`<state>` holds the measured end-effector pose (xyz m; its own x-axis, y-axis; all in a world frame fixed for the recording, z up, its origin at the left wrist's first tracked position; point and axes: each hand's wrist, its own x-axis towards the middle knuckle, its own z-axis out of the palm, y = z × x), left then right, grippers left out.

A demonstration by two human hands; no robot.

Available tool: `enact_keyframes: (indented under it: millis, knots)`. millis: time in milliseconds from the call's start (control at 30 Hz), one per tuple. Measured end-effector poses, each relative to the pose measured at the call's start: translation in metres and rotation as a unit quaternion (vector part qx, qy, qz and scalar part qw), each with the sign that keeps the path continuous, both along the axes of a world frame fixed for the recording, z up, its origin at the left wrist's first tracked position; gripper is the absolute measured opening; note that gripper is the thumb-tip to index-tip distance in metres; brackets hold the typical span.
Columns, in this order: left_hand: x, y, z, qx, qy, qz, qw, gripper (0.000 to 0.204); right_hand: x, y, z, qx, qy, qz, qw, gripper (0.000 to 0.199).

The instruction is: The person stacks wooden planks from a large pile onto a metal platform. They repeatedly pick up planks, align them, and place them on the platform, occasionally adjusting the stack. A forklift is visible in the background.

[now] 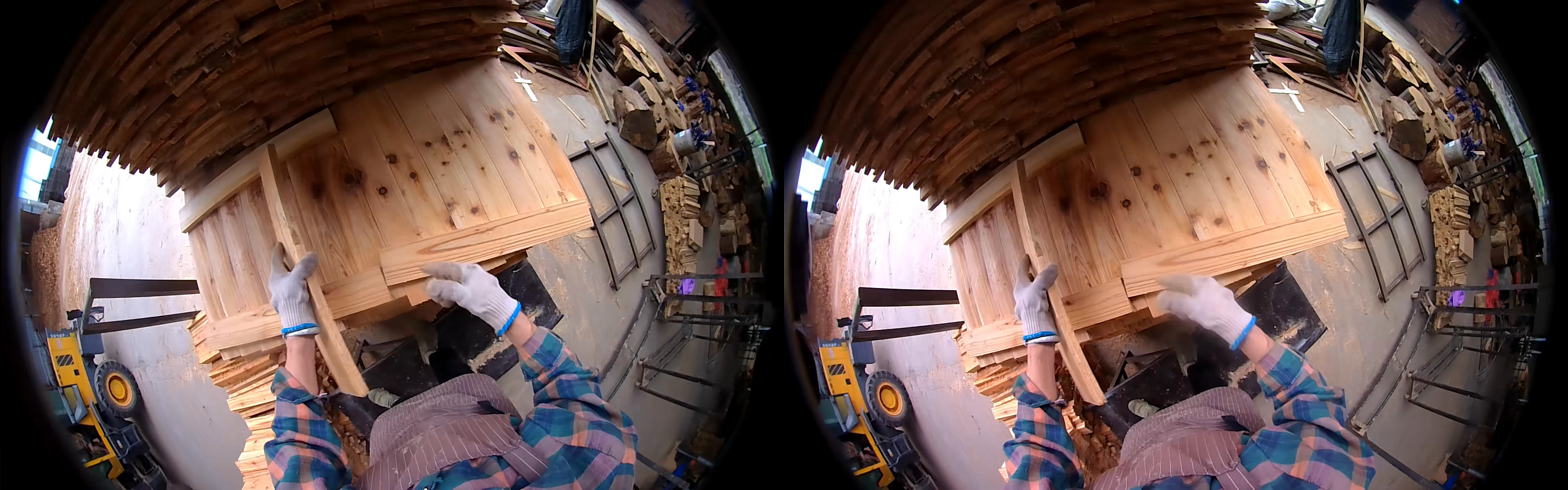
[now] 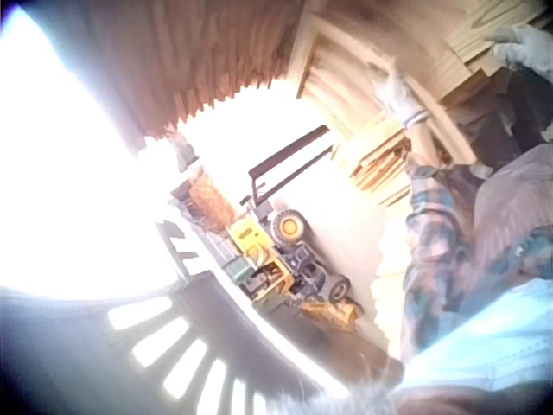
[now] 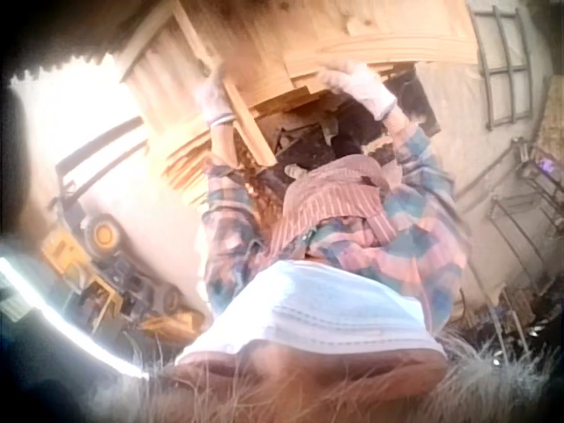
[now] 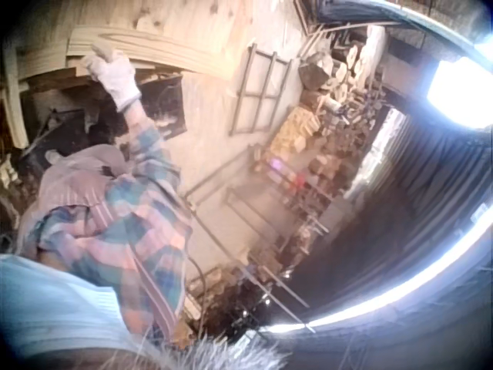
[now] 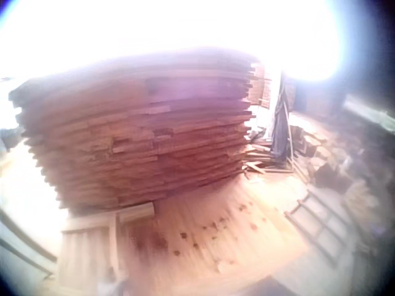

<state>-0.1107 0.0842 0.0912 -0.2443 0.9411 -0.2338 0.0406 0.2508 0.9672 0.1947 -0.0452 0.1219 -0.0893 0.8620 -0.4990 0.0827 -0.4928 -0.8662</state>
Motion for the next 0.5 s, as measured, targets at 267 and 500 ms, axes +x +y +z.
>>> enact_keyframes:
  millis: [267,500]
  knots:
    - [0.084,0.022,0.024,-0.020,-0.088,-0.131,0.987,0.076,-0.004,0.156,0.091,0.099,-0.180,0.211,0.956,0.096]
    - [0.041,0.191,0.025,0.041,0.562,-0.220,0.796,0.091,0.136,0.225,0.021,0.066,-0.638,0.273,0.717,0.084]
